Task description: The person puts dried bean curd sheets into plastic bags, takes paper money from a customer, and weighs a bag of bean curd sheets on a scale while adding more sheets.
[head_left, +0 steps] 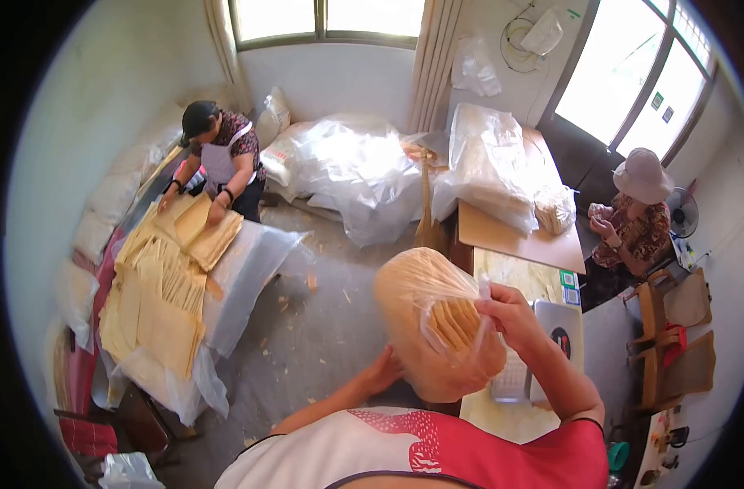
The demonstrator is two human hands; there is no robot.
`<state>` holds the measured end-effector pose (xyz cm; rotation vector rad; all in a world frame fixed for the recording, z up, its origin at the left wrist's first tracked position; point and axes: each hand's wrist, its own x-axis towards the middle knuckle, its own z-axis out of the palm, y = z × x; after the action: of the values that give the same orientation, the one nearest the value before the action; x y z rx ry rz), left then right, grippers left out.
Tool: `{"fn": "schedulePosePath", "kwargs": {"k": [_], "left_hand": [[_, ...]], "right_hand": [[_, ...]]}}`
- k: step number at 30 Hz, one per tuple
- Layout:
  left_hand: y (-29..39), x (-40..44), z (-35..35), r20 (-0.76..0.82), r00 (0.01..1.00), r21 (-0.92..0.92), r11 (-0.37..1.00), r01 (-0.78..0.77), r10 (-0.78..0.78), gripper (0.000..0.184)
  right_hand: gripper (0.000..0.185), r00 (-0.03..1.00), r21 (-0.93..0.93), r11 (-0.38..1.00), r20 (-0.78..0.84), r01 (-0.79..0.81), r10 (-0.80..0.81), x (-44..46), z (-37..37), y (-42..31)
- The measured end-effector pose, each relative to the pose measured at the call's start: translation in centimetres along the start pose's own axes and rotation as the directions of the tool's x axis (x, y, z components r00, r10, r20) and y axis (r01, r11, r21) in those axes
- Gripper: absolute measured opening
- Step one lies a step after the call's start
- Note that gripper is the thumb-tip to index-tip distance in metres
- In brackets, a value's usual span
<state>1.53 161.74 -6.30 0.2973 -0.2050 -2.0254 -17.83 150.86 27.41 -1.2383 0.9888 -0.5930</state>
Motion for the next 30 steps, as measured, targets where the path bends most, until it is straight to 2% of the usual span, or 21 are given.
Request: {"fn": "schedulePosePath", "kwargs": {"k": [1,3,5,6,7,10,11,12,13,14,15,17,19,21,22,24,25,27,28,29,30], "left_hand": [[2.3,2.2,2.7,0.004,1.0,0.014,1.0,0.0,0.0,0.076],[6.7,6.6,7.9,0.099,0.99,-0.138,0.986,-0.089,0.103,0.075],[11.1,11.7,7.7,0.095,0.986,-0.019,0.991,-0.135,0.137,0.077],[12.2,13.1,7.3,0.069,0.989,0.016,0.991,-0.13,0.129,0.079],[13.3,14.5,6.8,0.043,0.992,0.051,0.991,-0.123,0.121,0.081],[18.8,21.2,5.9,0.02,0.994,0.047,0.993,-0.109,0.108,0.078],[21.5,23.6,6.6,-0.005,1.0,0.069,0.997,-0.03,0.031,0.073],[23.8,25.9,7.3,-0.033,0.998,0.093,0.994,0.048,-0.046,0.068],[25.5,28.3,7.4,-0.039,0.998,0.084,0.995,0.05,-0.047,0.068],[27.7,31.5,7.4,-0.067,0.998,0.213,0.977,0.019,-0.005,0.062],[29.9,34.6,7.9,-0.089,0.995,0.339,0.941,-0.007,0.039,0.056],[34.4,40.0,11.6,-0.07,0.997,0.541,0.84,0.044,-0.007,0.053],[38.2,46.4,14.9,-0.065,0.997,0.722,0.691,0.023,0.035,0.06],[41.2,54.7,15.1,-0.064,0.998,0.795,0.605,0.04,0.018,0.068],[42.7,58.2,16.1,-0.05,0.999,0.799,0.599,0.05,-0.016,0.068],[44.8,64.1,18.3,-0.029,0.989,0.875,0.475,0.097,-0.148,0.075],[45.5,67.9,18.1,-0.013,0.982,0.876,0.472,0.102,-0.189,0.075],[46.5,75.5,17.1,0.084,0.982,0.973,0.225,-0.046,-0.167,0.081],[47.0,77.5,18.8,-0.013,0.983,0.992,0.119,0.036,-0.181,0.093],[47.2,80.2,18.6,-0.018,0.977,0.992,0.117,0.044,-0.213,0.093],[47.3,82.9,18.0,0.055,0.968,0.997,0.062,-0.041,-0.245,0.095]], "right_hand": [[0.004,1.0,0.074,0.997,0.027,0.002,-0.004,1.8,0.0,-1.3],[0.005,0.999,0.132,0.991,0.028,0.012,-0.016,5.5,-0.9,-2.6],[0.006,0.997,0.118,0.991,0.033,0.068,-0.072,10.1,-2.5,-4.3],[0.006,0.992,0.006,0.992,0.037,0.124,-0.124,12.5,-4.2,-4.4],[0.006,0.994,0.019,0.994,0.018,0.108,-0.109,13.8,-5.8,-4.5],[0.007,0.977,-0.105,0.973,-0.038,0.206,-0.211,19.4,-10.0,-6.8],[0.007,0.981,-0.113,0.976,-0.037,0.185,-0.19,20.7,-11.4,-7.5],[0.007,0.973,-0.137,0.977,-0.14,0.165,-0.184,21.9,-12.7,-8.0],[0.007,0.953,-0.156,0.976,-0.241,0.151,-0.186,23.0,-14.0,-8.5],[0.007,0.937,-0.163,0.968,-0.262,0.192,-0.23,24.1,-15.5,-8.8],[0.007,0.935,-0.164,0.967,-0.265,0.195,-0.234,25.2,-16.8,-8.9],[0.009,0.831,-0.251,0.941,-0.453,0.228,-0.322,27.7,-19.5,-8.1],[0.013,0.781,-0.262,0.932,-0.513,0.251,-0.355,31.1,-22.4,-6.6],[0.016,0.672,-0.33,0.911,-0.618,0.247,-0.407,34.6,-24.7,-5.5],[0.016,0.649,-0.332,0.913,-0.645,0.238,-0.404,36.6,-25.9,-5.3],[0.006,0.593,-0.265,0.918,-0.703,0.294,-0.392,40.1,-28.0,-4.9],[0.006,0.561,-0.272,0.921,-0.731,0.28,-0.387,42.1,-28.9,-4.6],[0.007,0.532,-0.184,0.948,-0.792,0.26,-0.3,46.1,-30.9,-3.8],[0.014,0.503,-0.16,0.943,-0.812,0.292,-0.294,47.7,-31.9,-3.1],[0.014,0.485,-0.15,0.948,-0.83,0.28,-0.275,49.2,-32.5,-2.1],[0.01,0.465,-0.099,0.971,-0.864,0.216,-0.191,50.4,-32.8,-0.8]]}}
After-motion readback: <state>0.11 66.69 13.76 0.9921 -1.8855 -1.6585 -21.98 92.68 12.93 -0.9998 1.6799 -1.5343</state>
